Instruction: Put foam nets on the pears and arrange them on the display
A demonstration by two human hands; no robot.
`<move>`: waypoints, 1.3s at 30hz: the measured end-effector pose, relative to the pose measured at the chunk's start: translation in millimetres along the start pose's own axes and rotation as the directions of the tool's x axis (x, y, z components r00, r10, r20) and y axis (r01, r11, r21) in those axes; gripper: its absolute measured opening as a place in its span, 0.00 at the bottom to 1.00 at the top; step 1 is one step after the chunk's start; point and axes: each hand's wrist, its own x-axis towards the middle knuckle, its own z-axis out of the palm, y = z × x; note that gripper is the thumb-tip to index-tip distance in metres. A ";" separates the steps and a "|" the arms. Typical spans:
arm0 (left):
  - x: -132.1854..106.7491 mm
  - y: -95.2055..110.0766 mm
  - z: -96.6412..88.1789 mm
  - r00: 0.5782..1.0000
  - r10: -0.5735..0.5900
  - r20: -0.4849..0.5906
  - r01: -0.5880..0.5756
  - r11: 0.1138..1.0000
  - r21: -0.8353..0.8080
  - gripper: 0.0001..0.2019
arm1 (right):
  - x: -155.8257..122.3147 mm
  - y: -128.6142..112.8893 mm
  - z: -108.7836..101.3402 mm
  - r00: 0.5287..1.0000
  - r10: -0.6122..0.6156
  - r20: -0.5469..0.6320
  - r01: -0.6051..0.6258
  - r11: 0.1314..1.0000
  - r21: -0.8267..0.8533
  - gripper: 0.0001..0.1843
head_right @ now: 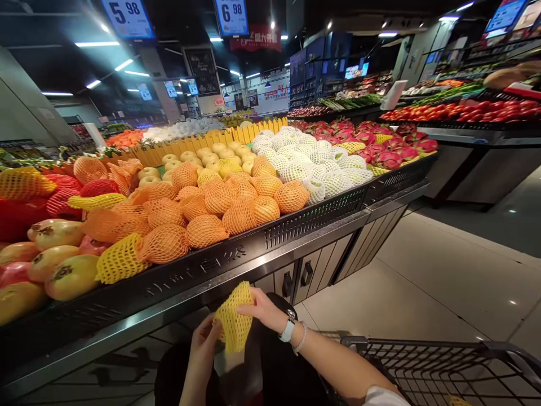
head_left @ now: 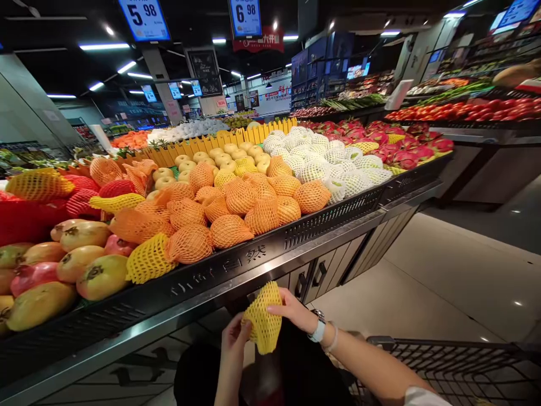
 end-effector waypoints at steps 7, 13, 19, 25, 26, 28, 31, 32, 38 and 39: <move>2.8 -15.4 -0.5 0.971 -0.236 0.050 0.240 0.927 -0.288 0.16 | -1.3 3.4 0.3 0.954 -0.190 -0.230 0.166 0.979 -0.118 0.17; 10.2 -17.5 9.1 0.878 -0.454 0.155 0.465 0.728 -0.503 0.14 | -6.9 -6.5 -1.8 0.943 -0.256 0.211 0.331 0.770 -0.546 0.19; 8.4 -14.8 -5.2 0.969 -0.009 -0.248 -0.105 0.892 -0.439 0.16 | 0.6 -1.4 -12.8 0.937 -0.346 -0.054 0.154 0.545 -0.824 0.22; -6.2 -20.7 -3.2 0.890 0.434 -0.139 -0.421 0.900 0.116 0.10 | -3.9 2.0 -9.0 0.850 -0.485 -0.204 0.208 0.666 -0.716 0.21; -7.1 -22.4 -0.9 0.912 0.400 -0.090 -0.384 0.910 0.159 0.12 | -5.5 2.2 -7.8 0.842 -0.499 -0.205 0.213 0.656 -0.724 0.22; -6.4 -25.6 1.9 0.942 0.323 -0.097 -0.304 0.937 0.172 0.16 | -8.4 2.4 -6.4 0.836 -0.516 -0.185 0.225 0.631 -0.742 0.23; -1.4 -27.1 -1.2 0.960 0.230 -0.160 -0.208 0.968 0.140 0.22 | -10.8 1.5 -6.4 0.855 -0.517 -0.037 0.333 0.603 -0.725 0.26; 0.4 -26.2 -3.8 0.968 0.201 -0.153 -0.181 0.974 0.135 0.23 | -11.3 0.5 -6.7 0.855 -0.517 0.034 0.383 0.587 -0.713 0.26; 0.0 -15.3 -18.0 0.939 0.257 -0.228 -0.216 0.958 0.190 0.13 | -11.0 -9.9 -13.2 0.913 -0.272 0.303 0.403 0.707 -0.581 0.26; -2.0 -15.2 -19.6 0.897 0.341 -0.281 -0.289 0.934 0.210 0.12 | -9.7 -10.9 -15.4 0.926 -0.189 0.326 0.348 0.761 -0.547 0.25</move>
